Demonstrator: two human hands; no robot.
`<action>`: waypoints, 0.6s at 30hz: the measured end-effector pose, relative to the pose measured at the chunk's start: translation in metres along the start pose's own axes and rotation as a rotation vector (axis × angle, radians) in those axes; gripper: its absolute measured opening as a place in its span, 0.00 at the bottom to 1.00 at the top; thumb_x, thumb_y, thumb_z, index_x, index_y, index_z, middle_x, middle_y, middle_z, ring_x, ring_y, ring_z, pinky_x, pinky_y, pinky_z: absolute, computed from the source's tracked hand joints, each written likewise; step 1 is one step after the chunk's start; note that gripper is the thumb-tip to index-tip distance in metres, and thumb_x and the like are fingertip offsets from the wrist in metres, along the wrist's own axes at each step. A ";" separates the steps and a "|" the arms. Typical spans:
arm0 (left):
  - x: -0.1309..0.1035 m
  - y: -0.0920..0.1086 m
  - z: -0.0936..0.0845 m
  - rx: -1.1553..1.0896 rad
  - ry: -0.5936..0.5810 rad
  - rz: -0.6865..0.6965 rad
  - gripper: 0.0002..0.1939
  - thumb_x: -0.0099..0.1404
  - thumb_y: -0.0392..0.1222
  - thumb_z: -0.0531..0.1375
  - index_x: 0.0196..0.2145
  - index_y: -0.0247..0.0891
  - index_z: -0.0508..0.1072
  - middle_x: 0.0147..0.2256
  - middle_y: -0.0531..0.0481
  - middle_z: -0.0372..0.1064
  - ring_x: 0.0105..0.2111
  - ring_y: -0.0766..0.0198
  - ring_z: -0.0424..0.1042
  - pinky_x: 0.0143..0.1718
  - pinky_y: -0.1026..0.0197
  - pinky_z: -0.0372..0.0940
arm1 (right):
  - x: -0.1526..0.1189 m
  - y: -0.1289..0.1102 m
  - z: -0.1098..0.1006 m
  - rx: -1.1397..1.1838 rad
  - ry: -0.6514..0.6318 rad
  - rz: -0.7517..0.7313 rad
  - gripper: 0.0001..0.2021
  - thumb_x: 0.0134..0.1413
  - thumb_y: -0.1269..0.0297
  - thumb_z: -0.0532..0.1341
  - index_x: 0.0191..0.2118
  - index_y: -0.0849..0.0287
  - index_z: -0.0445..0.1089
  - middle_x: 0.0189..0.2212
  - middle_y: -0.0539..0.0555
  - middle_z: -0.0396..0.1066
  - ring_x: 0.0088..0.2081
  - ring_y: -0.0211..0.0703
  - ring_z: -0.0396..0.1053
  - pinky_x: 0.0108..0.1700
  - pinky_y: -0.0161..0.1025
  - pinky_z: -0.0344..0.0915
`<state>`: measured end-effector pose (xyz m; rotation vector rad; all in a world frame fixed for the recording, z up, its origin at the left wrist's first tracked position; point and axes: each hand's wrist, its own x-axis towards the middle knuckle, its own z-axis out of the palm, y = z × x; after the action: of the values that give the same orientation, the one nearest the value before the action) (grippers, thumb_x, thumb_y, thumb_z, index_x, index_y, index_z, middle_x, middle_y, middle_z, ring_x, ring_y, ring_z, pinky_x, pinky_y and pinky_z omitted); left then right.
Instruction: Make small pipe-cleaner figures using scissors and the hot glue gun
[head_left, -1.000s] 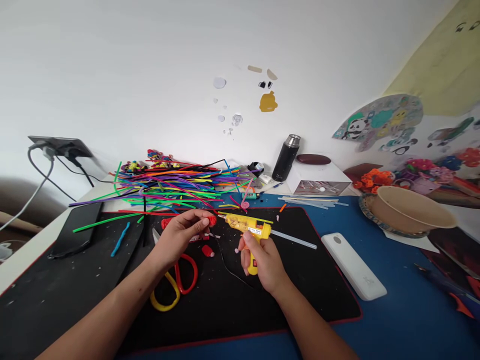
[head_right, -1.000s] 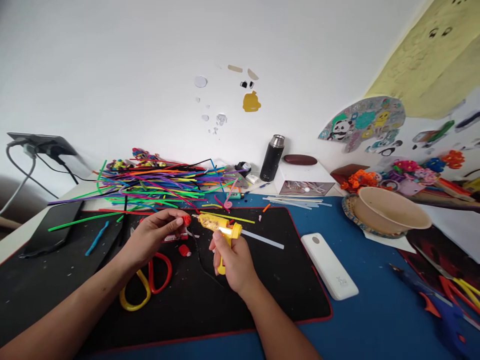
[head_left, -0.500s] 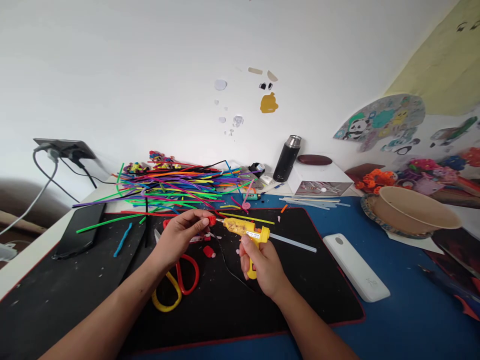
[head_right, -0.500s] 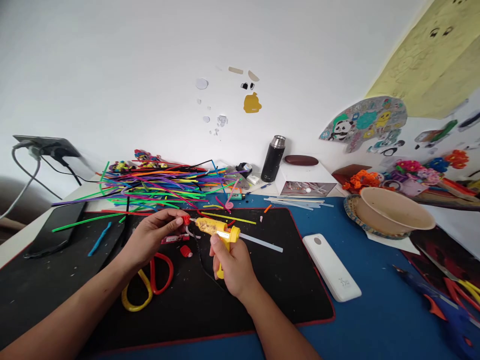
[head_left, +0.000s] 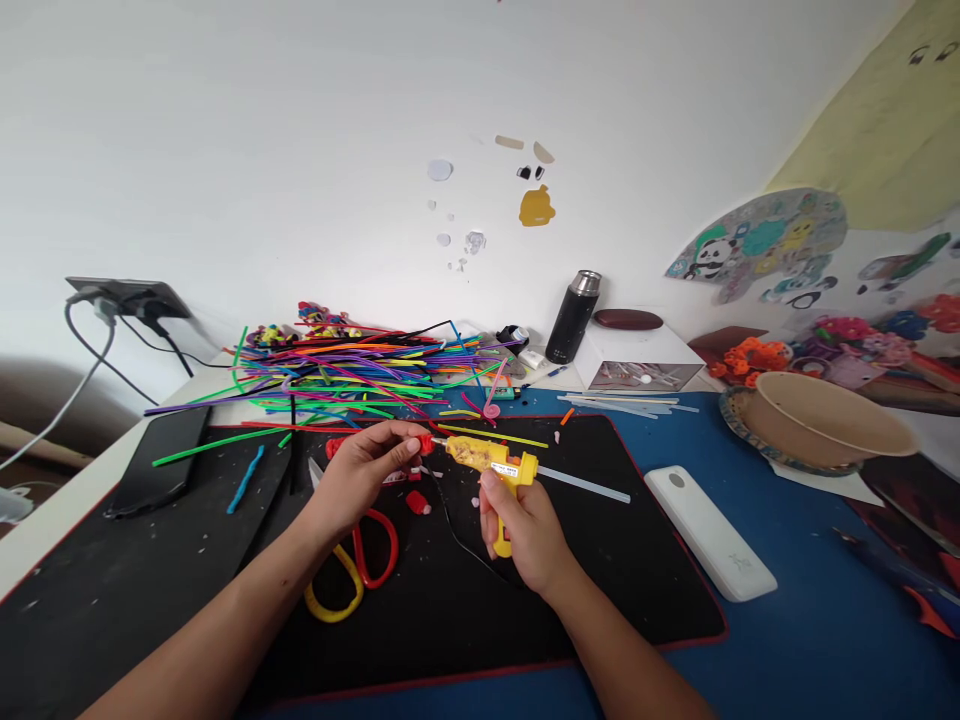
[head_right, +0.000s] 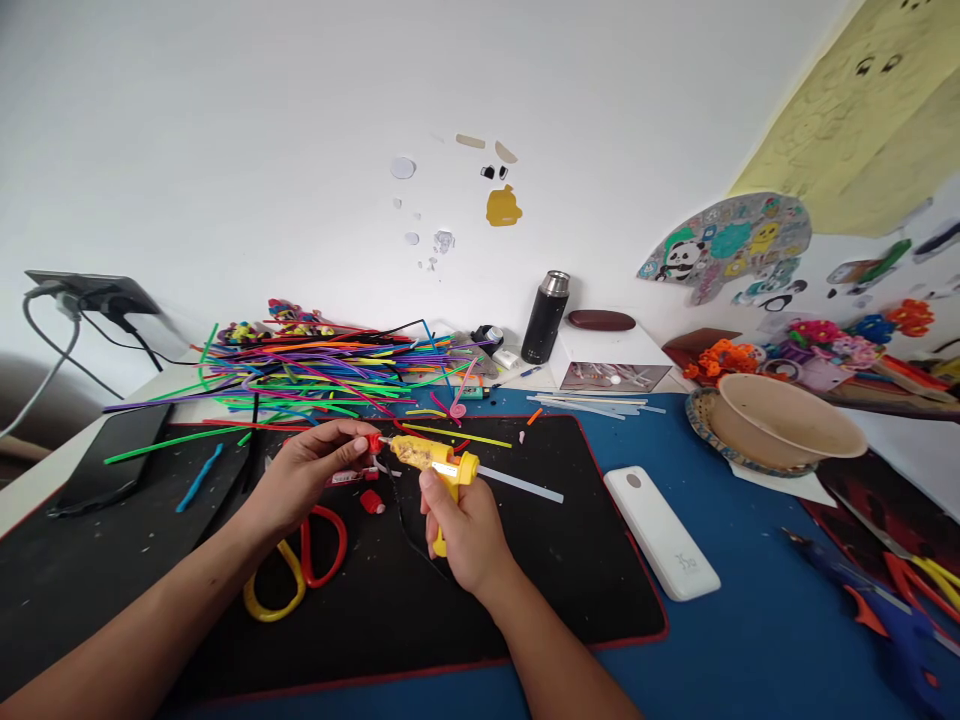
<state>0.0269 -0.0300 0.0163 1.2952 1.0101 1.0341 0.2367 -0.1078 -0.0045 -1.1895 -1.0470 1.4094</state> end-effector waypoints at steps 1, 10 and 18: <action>0.000 0.000 0.000 0.002 0.000 -0.001 0.19 0.56 0.57 0.74 0.37 0.40 0.84 0.31 0.50 0.77 0.32 0.62 0.73 0.36 0.61 0.71 | 0.000 0.000 0.000 0.001 -0.001 0.002 0.35 0.52 0.25 0.61 0.23 0.57 0.65 0.10 0.44 0.59 0.13 0.35 0.60 0.20 0.33 0.55; 0.000 0.001 -0.001 0.025 0.013 0.000 0.20 0.56 0.58 0.74 0.37 0.39 0.84 0.31 0.48 0.77 0.31 0.60 0.73 0.36 0.59 0.72 | 0.000 0.000 -0.001 -0.009 -0.001 0.003 0.34 0.53 0.26 0.61 0.22 0.57 0.64 0.10 0.45 0.59 0.13 0.35 0.60 0.20 0.34 0.56; 0.000 0.000 -0.002 0.027 0.016 0.003 0.21 0.56 0.58 0.74 0.37 0.39 0.84 0.31 0.48 0.76 0.31 0.59 0.73 0.36 0.58 0.73 | -0.001 -0.003 -0.001 -0.023 -0.013 0.005 0.35 0.53 0.25 0.61 0.19 0.56 0.62 0.09 0.46 0.59 0.13 0.34 0.58 0.20 0.34 0.55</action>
<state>0.0254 -0.0297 0.0161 1.3127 1.0378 1.0370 0.2378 -0.1084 -0.0016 -1.2021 -1.0727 1.4134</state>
